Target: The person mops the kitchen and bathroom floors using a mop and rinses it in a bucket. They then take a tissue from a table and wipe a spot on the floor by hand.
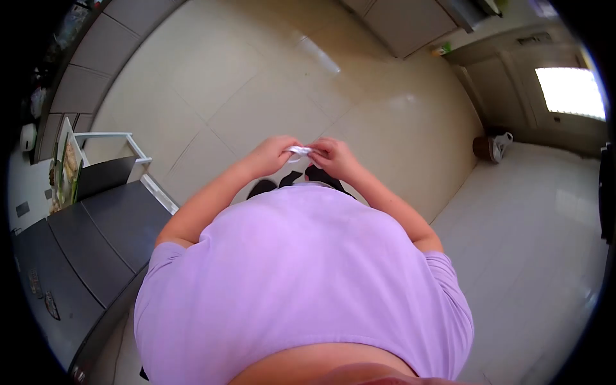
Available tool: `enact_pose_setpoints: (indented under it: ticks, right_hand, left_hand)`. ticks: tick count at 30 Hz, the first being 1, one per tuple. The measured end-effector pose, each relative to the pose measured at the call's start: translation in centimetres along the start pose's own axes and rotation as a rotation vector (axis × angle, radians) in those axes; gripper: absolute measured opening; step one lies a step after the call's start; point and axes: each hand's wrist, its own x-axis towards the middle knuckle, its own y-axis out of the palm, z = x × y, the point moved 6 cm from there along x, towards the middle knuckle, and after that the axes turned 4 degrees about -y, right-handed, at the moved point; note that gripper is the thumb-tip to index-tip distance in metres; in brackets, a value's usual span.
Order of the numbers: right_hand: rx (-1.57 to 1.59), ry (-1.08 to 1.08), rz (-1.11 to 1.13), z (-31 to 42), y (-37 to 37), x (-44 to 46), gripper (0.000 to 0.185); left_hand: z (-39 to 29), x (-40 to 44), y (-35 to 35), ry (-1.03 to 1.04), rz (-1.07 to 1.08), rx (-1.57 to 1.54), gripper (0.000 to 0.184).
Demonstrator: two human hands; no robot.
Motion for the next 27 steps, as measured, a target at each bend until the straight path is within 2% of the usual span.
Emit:
enact_pose_setpoints:
  ticks: [2,6,7,8,11,12,14,17,19,21,23,25,27]
  right_hand:
    - [0.052,0.07,-0.022,-3.6,-2.8,4.1,0.016]
    - [0.019,0.12,0.127,-11.0,-6.6,12.5,0.016]
    - [0.002,0.102,0.14,-12.4,-6.9,14.3,0.016]
    - [0.01,0.111,0.16,-14.3,-7.5,16.8,0.016]
    - [-0.098,0.059,0.137,-19.1,-9.3,23.3,0.017]
    - [-0.101,0.059,0.139,-21.5,-9.7,26.2,0.017]
    - [-0.273,0.1,0.139,-26.9,-10.0,30.1,0.016]
    - [-0.359,0.078,0.163,-34.7,-10.0,37.3,0.014]
    - [-0.487,0.077,0.148,-41.3,-8.9,41.1,0.013]
    - [-0.444,0.067,0.139,-47.8,-7.4,44.5,0.012]
    - [-0.403,0.051,0.144,-54.5,-5.4,47.4,0.012]
    - [-0.486,-0.209,0.115,-60.5,-2.6,50.3,0.009]
    - [-0.488,-0.182,0.13,-65.1,0.7,51.1,0.008]
  left_hand:
    - [3.1,4.7,-0.3,-0.137,-0.025,-0.118,0.025]
    - [8.5,13.5,-2.6,-0.439,-0.005,-0.285,0.026]
    - [9.3,15.3,-3.5,-0.339,-0.056,-0.213,0.025]
    - [11.2,17.7,-4.2,-0.358,-0.057,-0.227,0.025]
    - [16.0,24.5,-6.1,-0.242,-0.154,-0.182,0.024]
    - [18.4,27.5,-7.1,-0.24,-0.155,-0.185,0.024]
    - [23.5,32.1,-6.9,-0.315,-0.121,0.029,0.026]
    - [30.4,39.3,-7.2,-0.244,-0.193,0.087,0.025]
    - [36.4,43.6,-6.0,-0.221,-0.189,0.154,0.025]
    - [42.4,47.5,-5.3,-0.237,-0.297,0.137,0.023]
    - [48.7,50.5,-3.5,-0.274,-0.31,0.148,0.023]
    - [55.3,53.6,-1.7,-0.304,-0.315,0.173,0.022]
    - [59.9,54.2,0.3,-0.266,-0.386,0.249,0.021]
